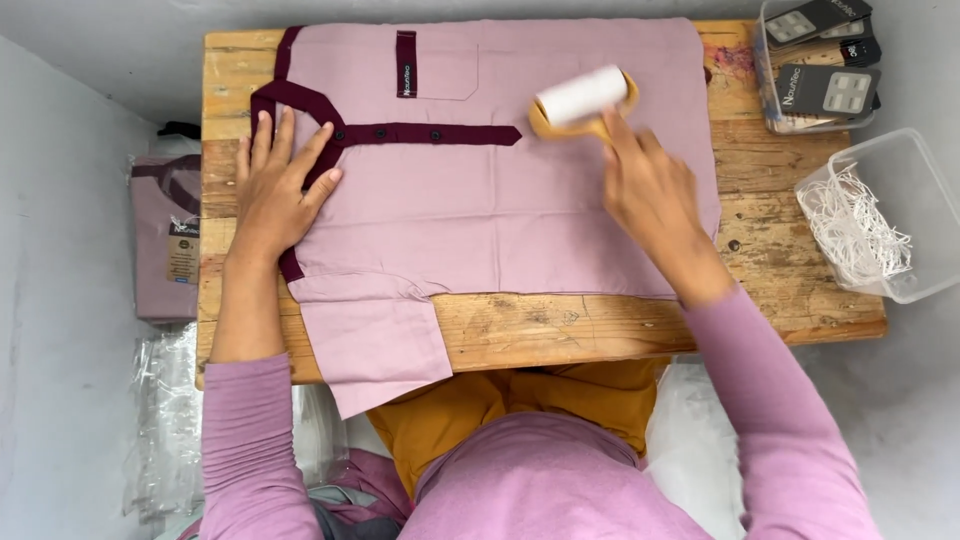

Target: The person smooths a pink shirt with a lint roller, folds it neatly, attaches a tag with a twist tie, and places the folded shirt into a clear plastic bag.

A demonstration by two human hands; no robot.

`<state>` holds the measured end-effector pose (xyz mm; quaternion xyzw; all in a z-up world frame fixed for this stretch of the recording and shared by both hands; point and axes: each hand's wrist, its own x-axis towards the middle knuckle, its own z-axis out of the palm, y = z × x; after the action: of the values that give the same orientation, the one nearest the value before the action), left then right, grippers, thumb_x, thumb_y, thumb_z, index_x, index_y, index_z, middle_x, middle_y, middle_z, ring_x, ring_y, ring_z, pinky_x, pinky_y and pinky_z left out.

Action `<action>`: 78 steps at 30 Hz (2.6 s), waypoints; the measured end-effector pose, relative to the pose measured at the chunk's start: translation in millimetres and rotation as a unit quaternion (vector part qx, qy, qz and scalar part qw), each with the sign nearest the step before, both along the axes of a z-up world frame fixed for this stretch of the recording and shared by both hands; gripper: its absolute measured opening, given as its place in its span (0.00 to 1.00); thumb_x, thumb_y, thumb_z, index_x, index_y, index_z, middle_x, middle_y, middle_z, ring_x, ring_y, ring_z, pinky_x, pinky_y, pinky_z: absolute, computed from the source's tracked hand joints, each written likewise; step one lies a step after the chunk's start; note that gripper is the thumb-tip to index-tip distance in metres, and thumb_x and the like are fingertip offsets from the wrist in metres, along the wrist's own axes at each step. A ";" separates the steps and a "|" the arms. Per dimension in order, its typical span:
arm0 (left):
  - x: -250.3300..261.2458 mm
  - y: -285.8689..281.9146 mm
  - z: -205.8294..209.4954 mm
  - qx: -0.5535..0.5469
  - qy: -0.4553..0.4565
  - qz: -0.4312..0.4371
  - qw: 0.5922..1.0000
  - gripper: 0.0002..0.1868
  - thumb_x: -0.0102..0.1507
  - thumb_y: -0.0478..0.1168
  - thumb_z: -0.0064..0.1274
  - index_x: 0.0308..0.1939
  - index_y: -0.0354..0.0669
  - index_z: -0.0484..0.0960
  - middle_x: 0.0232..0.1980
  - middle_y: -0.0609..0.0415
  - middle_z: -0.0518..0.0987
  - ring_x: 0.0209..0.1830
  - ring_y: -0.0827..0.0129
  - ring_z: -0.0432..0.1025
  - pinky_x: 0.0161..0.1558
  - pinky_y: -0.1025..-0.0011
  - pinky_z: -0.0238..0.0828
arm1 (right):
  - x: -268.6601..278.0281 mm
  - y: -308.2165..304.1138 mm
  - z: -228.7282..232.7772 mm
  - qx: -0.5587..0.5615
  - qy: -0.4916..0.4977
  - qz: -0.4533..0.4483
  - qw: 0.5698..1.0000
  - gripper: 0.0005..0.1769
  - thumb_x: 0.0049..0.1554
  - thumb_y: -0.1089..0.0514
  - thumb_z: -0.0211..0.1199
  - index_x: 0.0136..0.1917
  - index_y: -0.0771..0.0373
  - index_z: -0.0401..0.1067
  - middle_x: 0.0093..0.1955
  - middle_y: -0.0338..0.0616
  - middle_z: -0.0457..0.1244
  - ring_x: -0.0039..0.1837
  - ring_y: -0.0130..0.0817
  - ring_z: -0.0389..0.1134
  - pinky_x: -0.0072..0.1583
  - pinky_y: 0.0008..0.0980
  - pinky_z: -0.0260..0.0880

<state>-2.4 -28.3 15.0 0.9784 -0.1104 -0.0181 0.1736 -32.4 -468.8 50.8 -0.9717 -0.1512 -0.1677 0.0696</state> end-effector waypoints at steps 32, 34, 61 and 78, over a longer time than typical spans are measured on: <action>-1.1 2.1 0.5 -0.026 -0.016 -0.009 1.000 0.32 0.72 0.62 0.34 0.79 0.62 0.59 0.84 0.42 0.44 0.83 0.49 0.32 0.75 0.44 0.22 | -135.0 -58.0 20.7 0.048 0.031 -0.085 0.995 0.24 0.71 0.65 0.51 0.78 0.73 0.64 0.53 0.63 0.66 0.47 0.51 0.67 0.41 0.46 0.66; -0.6 2.3 -0.5 -0.028 -0.017 -0.011 0.999 0.32 0.72 0.62 0.34 0.79 0.62 0.59 0.84 0.41 0.45 0.83 0.49 0.31 0.75 0.43 0.22 | -185.3 -69.2 23.9 0.042 0.055 -0.115 0.991 0.25 0.70 0.61 0.51 0.78 0.70 0.64 0.59 0.63 0.67 0.52 0.58 0.69 0.44 0.53 0.68; -181.5 -20.2 59.7 -0.028 0.114 0.127 0.985 0.27 0.67 0.40 0.47 0.70 0.52 0.60 0.37 0.55 0.82 0.43 0.56 0.77 0.56 0.49 0.66 | -201.2 -132.1 -47.6 -0.027 0.014 -0.155 0.988 0.20 0.59 0.45 0.70 0.46 0.60 0.66 0.45 0.42 0.60 0.42 0.43 0.63 0.38 0.42 0.60; 98.6 8.1 -22.7 -0.097 0.074 0.236 0.964 0.13 0.60 0.49 0.67 0.32 0.48 0.82 0.34 0.56 0.80 0.36 0.61 0.74 0.35 0.60 0.66 | 57.5 -120.3 -65.3 0.095 0.038 -0.173 0.980 0.16 0.54 0.56 0.74 0.49 0.69 0.73 0.47 0.63 0.67 0.47 0.66 0.68 0.48 0.56 0.65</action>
<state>96.2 -20.2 -7.8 0.9511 0.1353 -0.0381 0.2749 25.1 -589.0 -14.5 -0.9778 0.0383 -0.1540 0.1369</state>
